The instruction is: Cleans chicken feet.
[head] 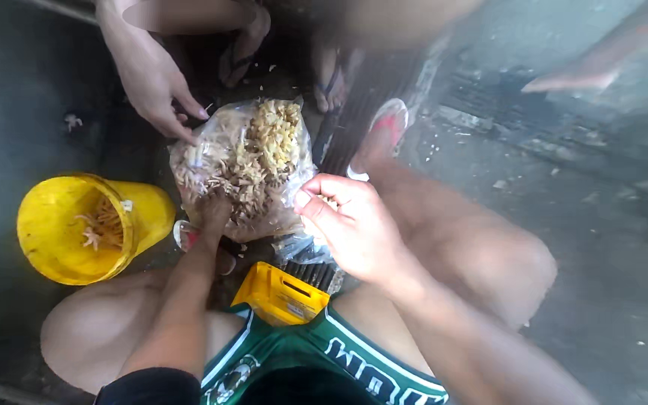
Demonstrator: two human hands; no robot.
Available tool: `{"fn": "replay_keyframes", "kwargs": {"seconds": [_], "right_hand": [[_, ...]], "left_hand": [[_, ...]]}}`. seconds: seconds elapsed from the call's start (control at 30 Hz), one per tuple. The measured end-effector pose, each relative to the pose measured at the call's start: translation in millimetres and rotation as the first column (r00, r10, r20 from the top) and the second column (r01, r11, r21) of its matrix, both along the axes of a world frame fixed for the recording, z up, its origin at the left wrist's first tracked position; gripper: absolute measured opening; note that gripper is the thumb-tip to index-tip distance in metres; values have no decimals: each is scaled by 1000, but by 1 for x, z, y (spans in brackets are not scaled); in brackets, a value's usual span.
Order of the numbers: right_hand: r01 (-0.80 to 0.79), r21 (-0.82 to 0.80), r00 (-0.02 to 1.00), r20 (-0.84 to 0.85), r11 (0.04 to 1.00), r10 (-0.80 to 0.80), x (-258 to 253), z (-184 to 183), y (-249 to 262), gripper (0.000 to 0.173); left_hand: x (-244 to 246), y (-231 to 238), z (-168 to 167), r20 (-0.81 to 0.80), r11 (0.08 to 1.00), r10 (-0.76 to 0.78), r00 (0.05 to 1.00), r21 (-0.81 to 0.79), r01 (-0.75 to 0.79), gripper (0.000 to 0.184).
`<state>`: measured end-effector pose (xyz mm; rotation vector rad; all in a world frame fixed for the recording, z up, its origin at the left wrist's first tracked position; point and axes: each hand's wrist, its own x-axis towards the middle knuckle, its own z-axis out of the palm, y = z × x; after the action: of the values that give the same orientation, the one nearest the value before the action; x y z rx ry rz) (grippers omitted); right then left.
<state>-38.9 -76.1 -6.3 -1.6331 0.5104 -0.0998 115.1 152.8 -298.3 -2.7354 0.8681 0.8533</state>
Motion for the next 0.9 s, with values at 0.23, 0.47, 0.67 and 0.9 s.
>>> {"fn": "replay_keyframes", "kwargs": {"seconds": [0.23, 0.47, 0.67, 0.9], "right_hand": [[-20, -51, 1000, 14, 998, 21, 2, 2, -1, 22], [-61, -167, 998, -41, 984, 55, -1, 4, -2, 25], [-244, -274, 965, -165, 930, 205, -2, 2, 0, 25], [-363, -503, 929, -130, 784, 347, 0, -19, 19, 40]], "left_hand": [[37, -1, 13, -79, 986, -163, 983, 20, 165, 21], [67, -11, 110, -221, 986, -48, 974, -166, 11, 22], [62, -24, 239, -345, 909, 10, 939, -389, -152, 13], [8, -34, 306, -432, 784, -202, 879, -609, -119, 13]]}}
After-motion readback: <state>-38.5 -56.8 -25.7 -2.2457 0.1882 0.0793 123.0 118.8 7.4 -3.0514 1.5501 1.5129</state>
